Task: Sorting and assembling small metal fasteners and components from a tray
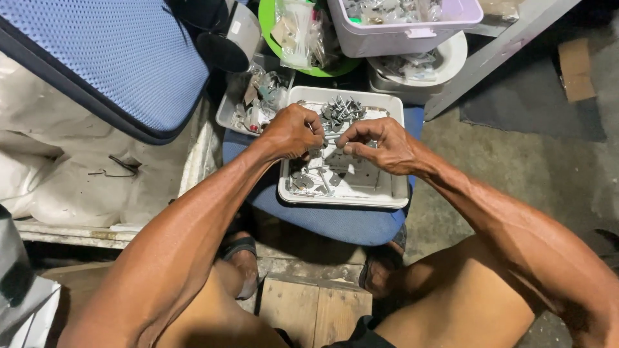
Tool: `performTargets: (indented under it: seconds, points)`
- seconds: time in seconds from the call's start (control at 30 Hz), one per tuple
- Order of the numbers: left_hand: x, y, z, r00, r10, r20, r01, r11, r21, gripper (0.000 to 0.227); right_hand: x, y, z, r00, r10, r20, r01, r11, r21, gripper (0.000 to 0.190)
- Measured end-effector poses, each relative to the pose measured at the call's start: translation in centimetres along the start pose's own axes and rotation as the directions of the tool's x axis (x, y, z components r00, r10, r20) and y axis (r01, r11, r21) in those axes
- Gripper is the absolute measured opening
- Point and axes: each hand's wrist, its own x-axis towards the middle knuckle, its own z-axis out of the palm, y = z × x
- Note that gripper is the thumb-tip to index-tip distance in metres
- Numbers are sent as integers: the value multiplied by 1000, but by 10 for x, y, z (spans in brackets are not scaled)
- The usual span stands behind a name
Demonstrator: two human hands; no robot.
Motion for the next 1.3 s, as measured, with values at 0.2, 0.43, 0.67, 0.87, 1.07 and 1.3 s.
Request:
performTargets:
  seconds: [0.2,0.43,0.67,0.87,1.07,1.3]
  points:
    - [-4,8,-1,997,-36,-71,28,993,-114,6,3,7,-1,999,2,-36,-2,1000,-7,12]
    - [-8,16,-2,994,-57,-97,48,994,-96,4,9,5,7,999,-4,-44,1,998,-66,13]
    - [-30,46,4,995,-23,-99,12,994,-112,8,17,8,13,996,-5,-84,-8,988,-153,23]
    - [-10,10,-8,979,177,-97,-157,969,189,20,21,39,6,969,-88,-230,12,949,-314,21]
    - [13,-39,-18,910,412,59,-328,623,710,15,33,73,15,940,-186,-286,31,881,-471,19]
    - [-28,0,-27,863,463,200,-376,327,867,14,45,94,50,987,-156,33,134,698,-703,24]
